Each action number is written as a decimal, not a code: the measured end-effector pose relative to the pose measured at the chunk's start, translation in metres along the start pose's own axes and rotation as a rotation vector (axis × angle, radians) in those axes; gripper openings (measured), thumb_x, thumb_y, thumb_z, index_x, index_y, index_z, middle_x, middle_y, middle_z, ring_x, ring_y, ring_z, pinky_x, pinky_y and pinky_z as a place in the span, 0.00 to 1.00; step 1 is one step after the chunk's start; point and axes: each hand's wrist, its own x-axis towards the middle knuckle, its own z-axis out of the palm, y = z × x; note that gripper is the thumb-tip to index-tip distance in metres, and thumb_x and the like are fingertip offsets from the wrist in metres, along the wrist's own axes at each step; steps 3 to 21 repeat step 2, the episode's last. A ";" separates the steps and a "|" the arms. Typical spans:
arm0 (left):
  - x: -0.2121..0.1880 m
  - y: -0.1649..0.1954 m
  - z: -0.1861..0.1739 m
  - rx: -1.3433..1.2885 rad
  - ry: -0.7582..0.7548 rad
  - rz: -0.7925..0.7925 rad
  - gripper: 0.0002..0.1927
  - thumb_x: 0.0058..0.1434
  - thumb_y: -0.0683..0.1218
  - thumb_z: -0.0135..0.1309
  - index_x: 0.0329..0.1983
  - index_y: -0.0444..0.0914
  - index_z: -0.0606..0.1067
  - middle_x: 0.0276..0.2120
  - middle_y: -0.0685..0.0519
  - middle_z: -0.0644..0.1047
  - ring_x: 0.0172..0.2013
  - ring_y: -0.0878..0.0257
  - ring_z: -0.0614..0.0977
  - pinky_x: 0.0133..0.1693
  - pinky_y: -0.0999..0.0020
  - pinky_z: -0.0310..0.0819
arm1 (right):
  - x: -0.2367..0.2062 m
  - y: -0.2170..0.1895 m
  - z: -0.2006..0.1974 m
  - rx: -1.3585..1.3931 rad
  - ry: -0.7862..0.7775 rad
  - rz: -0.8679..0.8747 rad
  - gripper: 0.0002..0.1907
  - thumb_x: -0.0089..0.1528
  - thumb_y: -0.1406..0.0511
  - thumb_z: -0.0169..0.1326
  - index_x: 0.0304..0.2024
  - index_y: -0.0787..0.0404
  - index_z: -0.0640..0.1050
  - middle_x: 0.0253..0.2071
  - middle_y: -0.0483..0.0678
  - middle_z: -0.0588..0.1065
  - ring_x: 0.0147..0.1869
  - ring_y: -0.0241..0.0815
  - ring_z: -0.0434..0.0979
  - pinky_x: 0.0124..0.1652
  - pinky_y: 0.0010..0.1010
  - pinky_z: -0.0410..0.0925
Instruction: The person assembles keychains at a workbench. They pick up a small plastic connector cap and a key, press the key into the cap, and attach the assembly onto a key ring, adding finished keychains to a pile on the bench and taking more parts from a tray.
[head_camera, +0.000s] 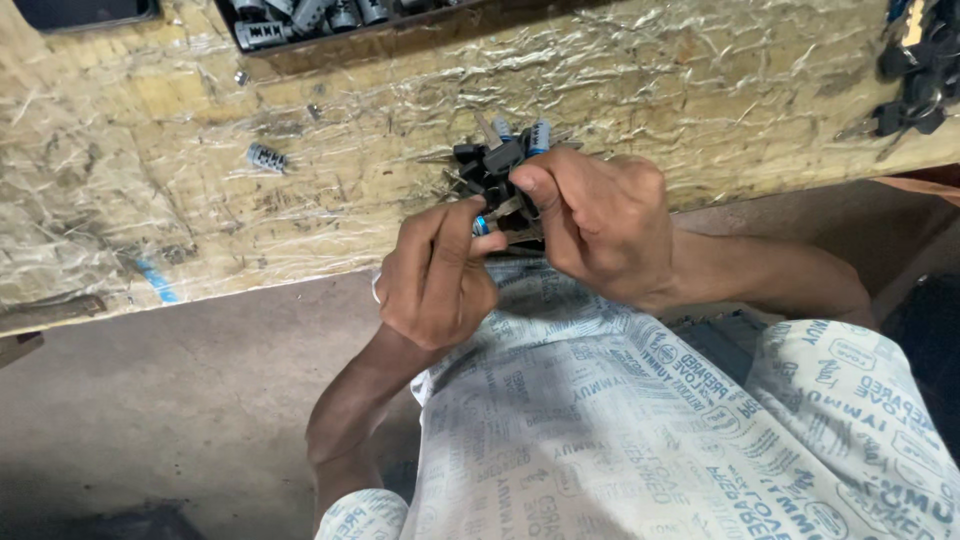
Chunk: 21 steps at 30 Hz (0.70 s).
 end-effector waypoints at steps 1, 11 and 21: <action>0.000 0.001 0.002 -0.001 0.005 -0.025 0.15 0.63 0.28 0.62 0.51 0.27 0.75 0.42 0.43 0.78 0.39 0.56 0.85 0.37 0.66 0.81 | -0.005 0.000 0.002 -0.016 0.022 0.009 0.04 0.73 0.74 0.55 0.42 0.69 0.76 0.30 0.51 0.75 0.27 0.45 0.76 0.26 0.36 0.65; 0.000 0.000 0.004 -0.003 0.011 -0.049 0.15 0.64 0.30 0.64 0.52 0.28 0.76 0.42 0.45 0.78 0.39 0.57 0.85 0.37 0.66 0.79 | -0.009 0.001 0.005 -0.033 0.044 0.016 0.03 0.73 0.74 0.55 0.42 0.69 0.76 0.31 0.52 0.75 0.28 0.46 0.77 0.27 0.36 0.65; 0.000 0.000 0.004 -0.003 0.011 -0.049 0.15 0.64 0.30 0.64 0.52 0.28 0.76 0.42 0.45 0.78 0.39 0.57 0.85 0.37 0.66 0.79 | -0.009 0.001 0.005 -0.033 0.044 0.016 0.03 0.73 0.74 0.55 0.42 0.69 0.76 0.31 0.52 0.75 0.28 0.46 0.77 0.27 0.36 0.65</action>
